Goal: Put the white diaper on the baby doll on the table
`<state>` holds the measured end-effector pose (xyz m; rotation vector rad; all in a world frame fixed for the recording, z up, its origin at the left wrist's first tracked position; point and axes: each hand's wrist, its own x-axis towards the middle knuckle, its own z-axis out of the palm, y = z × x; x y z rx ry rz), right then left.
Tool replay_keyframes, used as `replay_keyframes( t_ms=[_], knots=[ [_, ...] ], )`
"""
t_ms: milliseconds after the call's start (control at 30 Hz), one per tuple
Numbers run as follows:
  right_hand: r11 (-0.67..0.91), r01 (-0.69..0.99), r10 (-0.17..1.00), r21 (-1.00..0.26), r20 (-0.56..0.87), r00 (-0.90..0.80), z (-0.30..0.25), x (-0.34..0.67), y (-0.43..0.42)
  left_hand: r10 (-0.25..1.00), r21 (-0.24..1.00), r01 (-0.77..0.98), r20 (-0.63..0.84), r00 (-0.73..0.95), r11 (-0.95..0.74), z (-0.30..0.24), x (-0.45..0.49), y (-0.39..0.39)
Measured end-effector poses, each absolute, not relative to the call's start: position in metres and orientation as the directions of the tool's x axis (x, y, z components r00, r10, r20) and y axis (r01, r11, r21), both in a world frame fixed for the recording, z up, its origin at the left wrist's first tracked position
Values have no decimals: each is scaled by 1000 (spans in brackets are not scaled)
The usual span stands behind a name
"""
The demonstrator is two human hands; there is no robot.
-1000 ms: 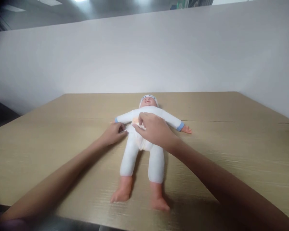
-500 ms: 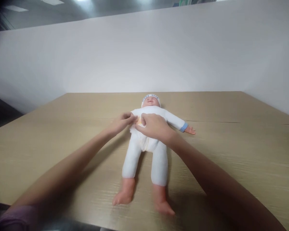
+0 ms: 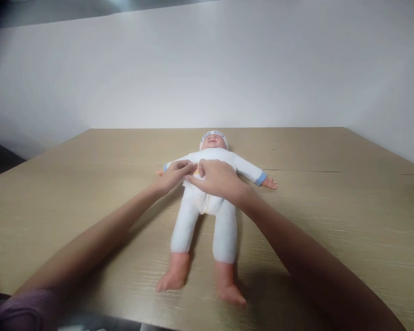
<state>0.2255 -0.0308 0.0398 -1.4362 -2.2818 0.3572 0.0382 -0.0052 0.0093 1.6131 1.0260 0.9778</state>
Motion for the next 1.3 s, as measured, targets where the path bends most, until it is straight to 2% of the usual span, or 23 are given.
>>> replay_keyframes(
  t_ms=[200, 400, 533, 733, 833, 933, 967, 1033, 1100, 1167, 1233, 1300],
  knots=[
    [438, 782, 899, -443, 210, -384, 42, 226, -32, 928, 962, 156, 161, 337, -224, 6, 35, -5],
    [426, 780, 904, -458, 186, -385, 46, 228, -31, 888, 967, 64, 199, 415, -247, -1, 29, -4],
    [391, 799, 920, -458, 212, -329, 44, 226, -30, 905, 975, -23, 213, 368, -220, -6, 30, -5],
    [372, 782, 923, -500, 289, -254, 34, 225, -19, 940, 990, -75, 138, 312, -120, -15, 37, -2],
    [407, 758, 895, -510, 389, -219, 35, 226, -25, 969, 990, -13, 137, 206, -137, -9, 39, -7],
    [467, 691, 861, -552, 461, -214, 39, 232, -59, 963, 952, 157, 251, 92, -263, 10, 36, -32],
    [493, 660, 853, -567, 464, -239, 39, 235, -76, 946, 920, 222, 303, 116, -322, 17, 34, -46],
    [565, 599, 822, -568, 445, -354, 35, 244, -113, 889, 840, 320, 352, 292, -438, 27, 28, -76],
    [571, 556, 815, -604, 336, -472, 25, 256, -142, 796, 751, 384, 300, 526, -537, 29, 22, -104],
    [519, 584, 838, -624, 235, -493, 14, 270, -156, 712, 659, 432, 230, 663, -616, 24, 18, -123],
    [467, 656, 875, -593, 204, -438, 5, 282, -155, 711, 603, 485, 207, 672, -634, 15, 17, -128],
    [430, 725, 902, -539, 213, -377, 1, 288, -145, 777, 604, 546, 211, 593, -581, 7, 20, -124]
  ],
)
